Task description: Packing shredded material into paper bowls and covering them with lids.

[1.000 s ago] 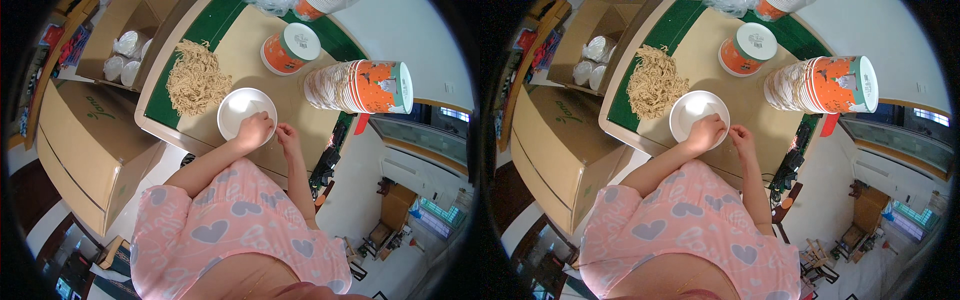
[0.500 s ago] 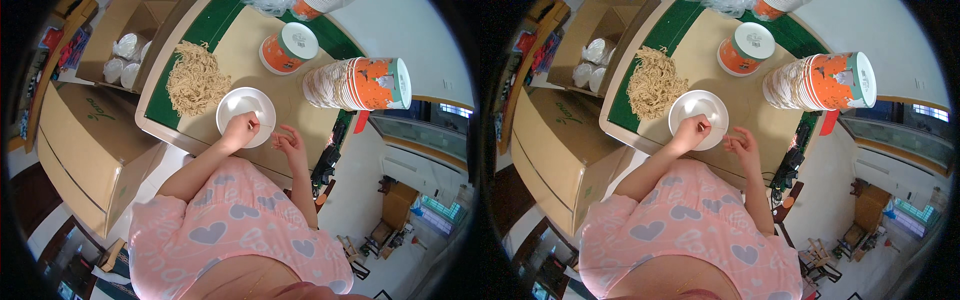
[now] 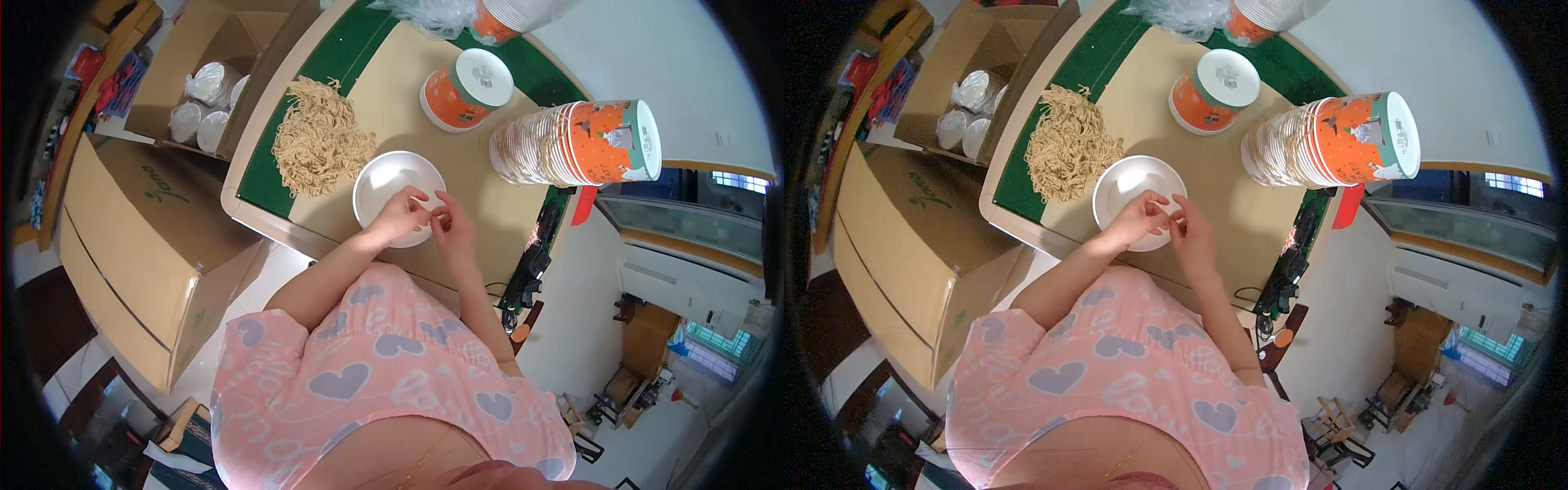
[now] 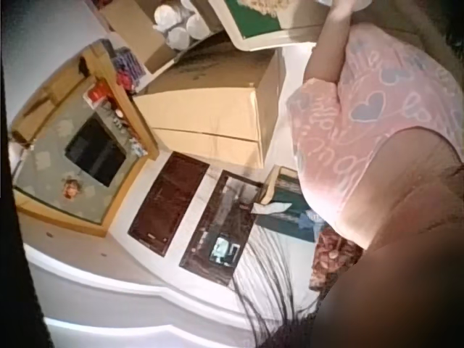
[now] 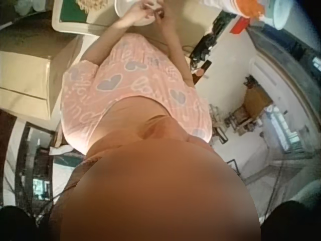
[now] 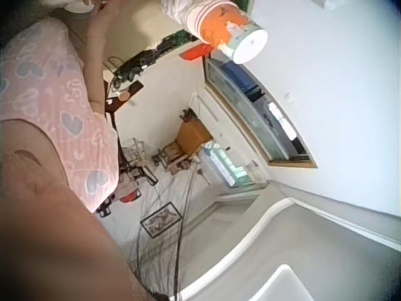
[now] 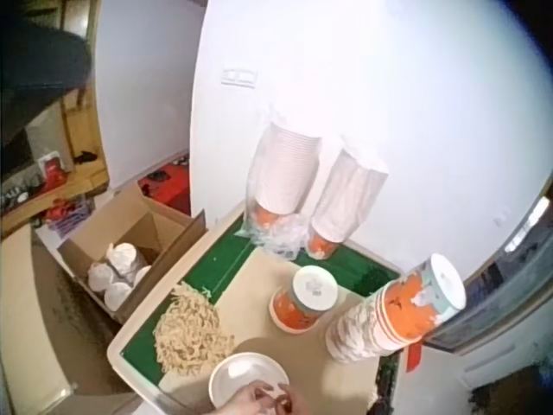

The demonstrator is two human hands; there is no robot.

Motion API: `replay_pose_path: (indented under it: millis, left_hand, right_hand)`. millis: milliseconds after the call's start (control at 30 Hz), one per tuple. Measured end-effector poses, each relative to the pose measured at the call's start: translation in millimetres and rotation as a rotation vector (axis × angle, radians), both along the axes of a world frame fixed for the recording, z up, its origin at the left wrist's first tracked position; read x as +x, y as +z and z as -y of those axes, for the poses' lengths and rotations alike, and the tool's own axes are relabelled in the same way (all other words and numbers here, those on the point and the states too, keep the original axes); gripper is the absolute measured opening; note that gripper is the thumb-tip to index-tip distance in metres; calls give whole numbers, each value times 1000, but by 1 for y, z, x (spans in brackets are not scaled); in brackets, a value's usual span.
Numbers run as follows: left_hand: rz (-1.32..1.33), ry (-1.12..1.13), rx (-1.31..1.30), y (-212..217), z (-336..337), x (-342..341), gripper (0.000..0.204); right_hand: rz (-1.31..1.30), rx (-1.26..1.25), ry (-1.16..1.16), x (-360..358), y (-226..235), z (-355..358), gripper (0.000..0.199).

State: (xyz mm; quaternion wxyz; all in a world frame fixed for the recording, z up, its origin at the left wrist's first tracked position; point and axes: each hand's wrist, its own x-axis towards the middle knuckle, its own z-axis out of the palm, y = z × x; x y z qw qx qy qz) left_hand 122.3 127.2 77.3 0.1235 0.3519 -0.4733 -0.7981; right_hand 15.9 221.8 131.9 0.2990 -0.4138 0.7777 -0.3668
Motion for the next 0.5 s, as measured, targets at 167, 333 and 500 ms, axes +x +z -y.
replay_pose_path:
  millis: [167, 333, 500]
  left_hand:
    - [46, -63, 79, 2, 1, -8, 45]
    - [41, -33, 186, 6, 0, -10, 47]
    - [-12, 44, 524, 13, 5, -10, 48]
  right_hand:
    - [-67, -75, 8, -3, -15, -7, 40]
    - [87, -128, -96, -3, -17, -11, 33]
    - [211, -101, -157, -5, -20, -14, 30]
